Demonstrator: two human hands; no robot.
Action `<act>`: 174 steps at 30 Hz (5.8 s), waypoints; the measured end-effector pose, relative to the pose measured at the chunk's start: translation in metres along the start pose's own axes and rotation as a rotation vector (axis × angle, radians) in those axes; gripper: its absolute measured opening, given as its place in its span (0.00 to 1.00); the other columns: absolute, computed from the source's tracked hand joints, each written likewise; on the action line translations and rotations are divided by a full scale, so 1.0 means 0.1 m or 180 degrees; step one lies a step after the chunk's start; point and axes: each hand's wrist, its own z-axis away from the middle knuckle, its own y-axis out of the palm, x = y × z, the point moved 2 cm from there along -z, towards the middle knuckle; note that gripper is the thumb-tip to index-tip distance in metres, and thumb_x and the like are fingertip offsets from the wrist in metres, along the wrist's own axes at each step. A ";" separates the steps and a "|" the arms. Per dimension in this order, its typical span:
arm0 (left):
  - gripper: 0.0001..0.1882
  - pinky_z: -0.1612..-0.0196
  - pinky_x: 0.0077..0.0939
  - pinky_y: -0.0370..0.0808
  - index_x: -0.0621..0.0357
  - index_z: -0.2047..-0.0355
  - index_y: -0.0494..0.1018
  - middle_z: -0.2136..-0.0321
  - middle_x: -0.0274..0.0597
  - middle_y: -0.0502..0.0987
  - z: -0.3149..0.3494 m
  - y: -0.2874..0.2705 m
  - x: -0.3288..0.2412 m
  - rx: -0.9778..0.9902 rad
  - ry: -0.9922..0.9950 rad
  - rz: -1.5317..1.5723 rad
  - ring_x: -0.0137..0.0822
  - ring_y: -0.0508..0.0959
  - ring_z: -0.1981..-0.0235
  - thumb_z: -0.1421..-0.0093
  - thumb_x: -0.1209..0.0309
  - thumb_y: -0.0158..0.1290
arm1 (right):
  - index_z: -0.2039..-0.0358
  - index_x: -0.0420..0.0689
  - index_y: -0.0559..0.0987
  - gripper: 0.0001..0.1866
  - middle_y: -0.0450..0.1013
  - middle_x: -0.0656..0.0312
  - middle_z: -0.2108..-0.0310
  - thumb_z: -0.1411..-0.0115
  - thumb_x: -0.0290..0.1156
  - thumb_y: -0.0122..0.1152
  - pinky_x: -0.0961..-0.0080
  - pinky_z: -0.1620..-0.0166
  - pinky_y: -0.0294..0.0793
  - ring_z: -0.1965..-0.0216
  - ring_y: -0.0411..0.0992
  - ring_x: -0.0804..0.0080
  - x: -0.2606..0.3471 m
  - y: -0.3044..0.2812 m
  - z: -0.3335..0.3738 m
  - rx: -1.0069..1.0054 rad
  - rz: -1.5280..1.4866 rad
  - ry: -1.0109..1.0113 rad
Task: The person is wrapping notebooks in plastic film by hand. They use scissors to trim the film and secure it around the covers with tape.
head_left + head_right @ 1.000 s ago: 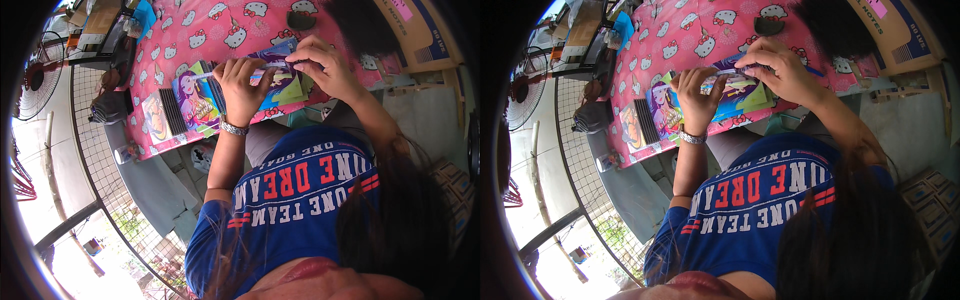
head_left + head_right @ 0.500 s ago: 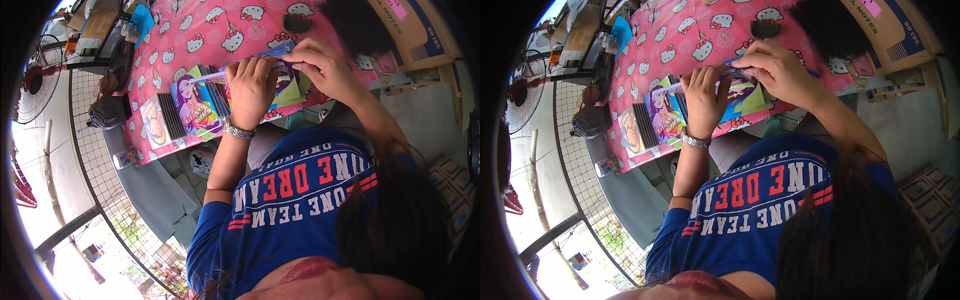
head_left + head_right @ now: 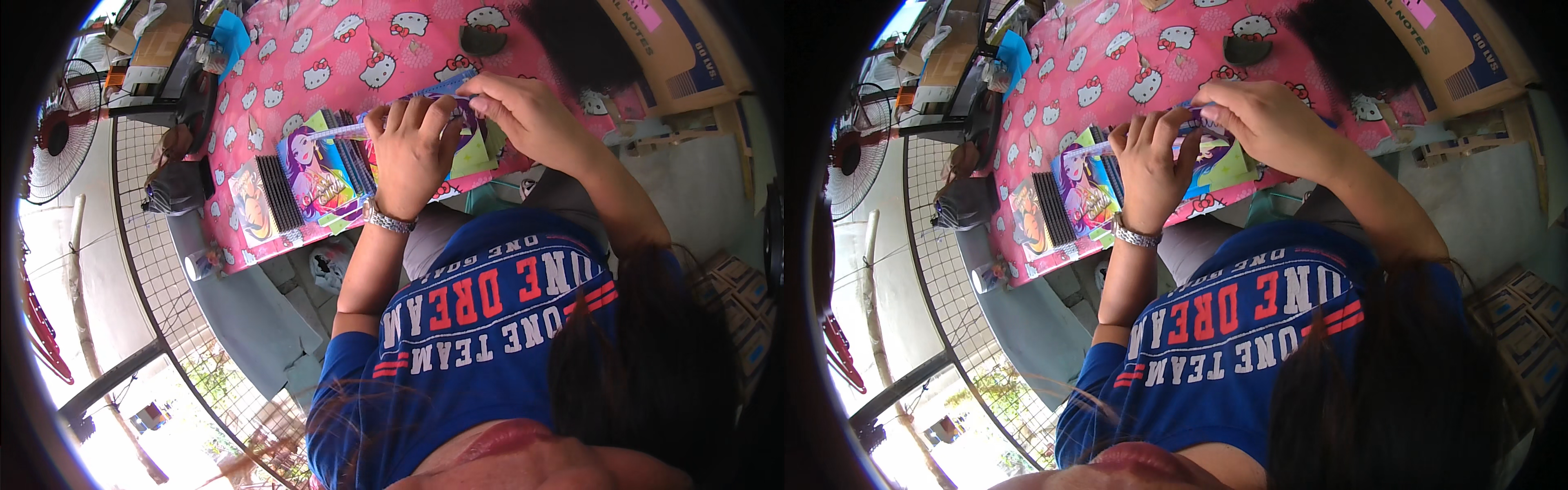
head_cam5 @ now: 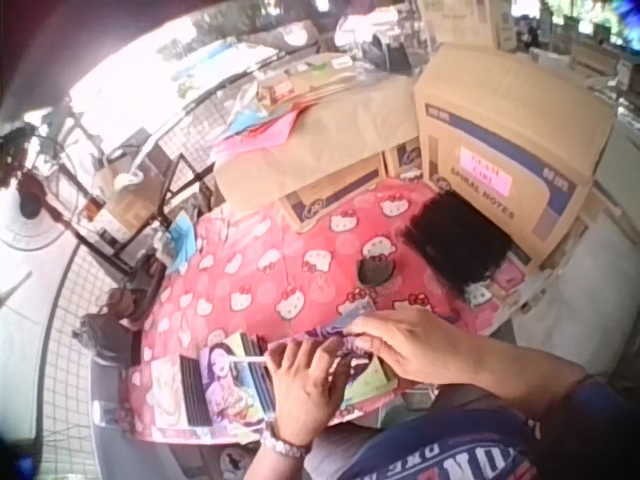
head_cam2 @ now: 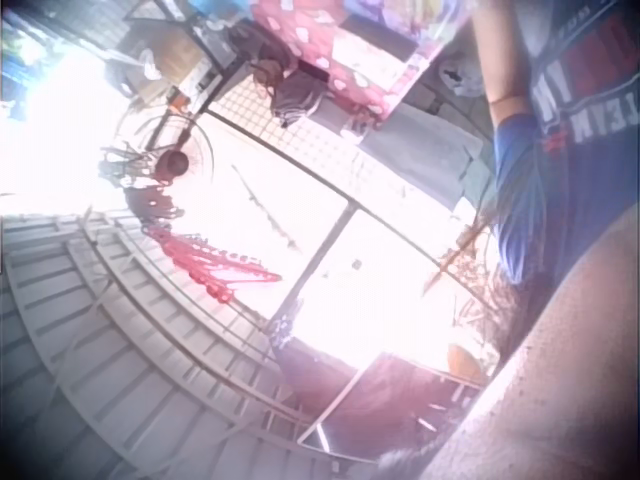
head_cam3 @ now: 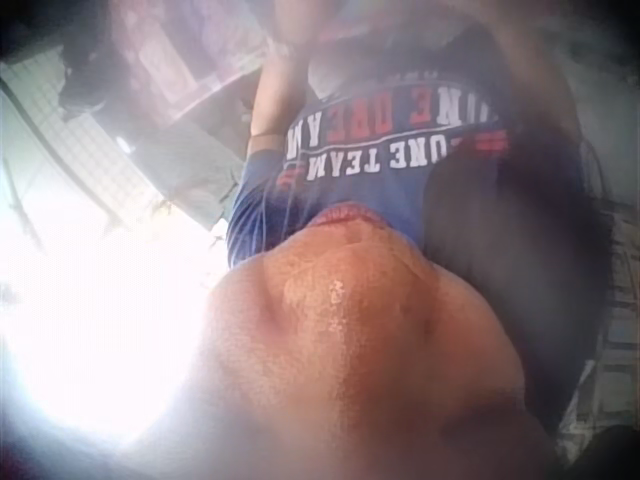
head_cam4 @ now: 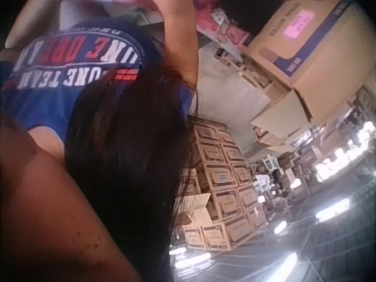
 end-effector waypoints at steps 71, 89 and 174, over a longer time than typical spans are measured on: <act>0.24 0.52 0.42 0.62 0.52 0.70 0.76 0.67 0.33 0.74 0.11 0.04 0.54 -0.0163 -0.0658 0.0417 0.42 0.70 0.57 0.64 0.58 0.73 | 0.62 0.43 0.75 0.21 0.66 0.65 0.62 0.46 0.48 0.62 0.76 0.52 0.62 0.57 0.63 0.74 -0.38 0.14 -0.77 0.2362 -0.1729 0.0541; 0.24 0.56 0.38 0.68 0.56 0.67 0.75 0.68 0.38 0.76 0.16 -0.05 0.50 -0.0280 -0.0738 0.0704 0.44 0.74 0.61 0.63 0.63 0.74 | 0.59 0.42 0.74 0.24 0.68 0.64 0.61 0.43 0.50 0.62 0.74 0.50 0.64 0.56 0.65 0.73 -0.41 0.23 -0.89 0.2552 -0.2021 0.0148; 0.12 0.55 0.37 0.77 0.57 0.59 0.80 0.63 0.50 0.80 -0.05 1.14 1.10 0.1409 -0.1276 0.0930 0.49 0.81 0.60 0.45 0.73 0.59 | 0.65 0.46 0.76 0.07 0.73 0.60 0.61 0.44 0.31 0.56 0.65 0.58 0.77 0.56 0.73 0.64 -2.33 -0.49 0.02 -0.0650 0.4470 0.1026</act>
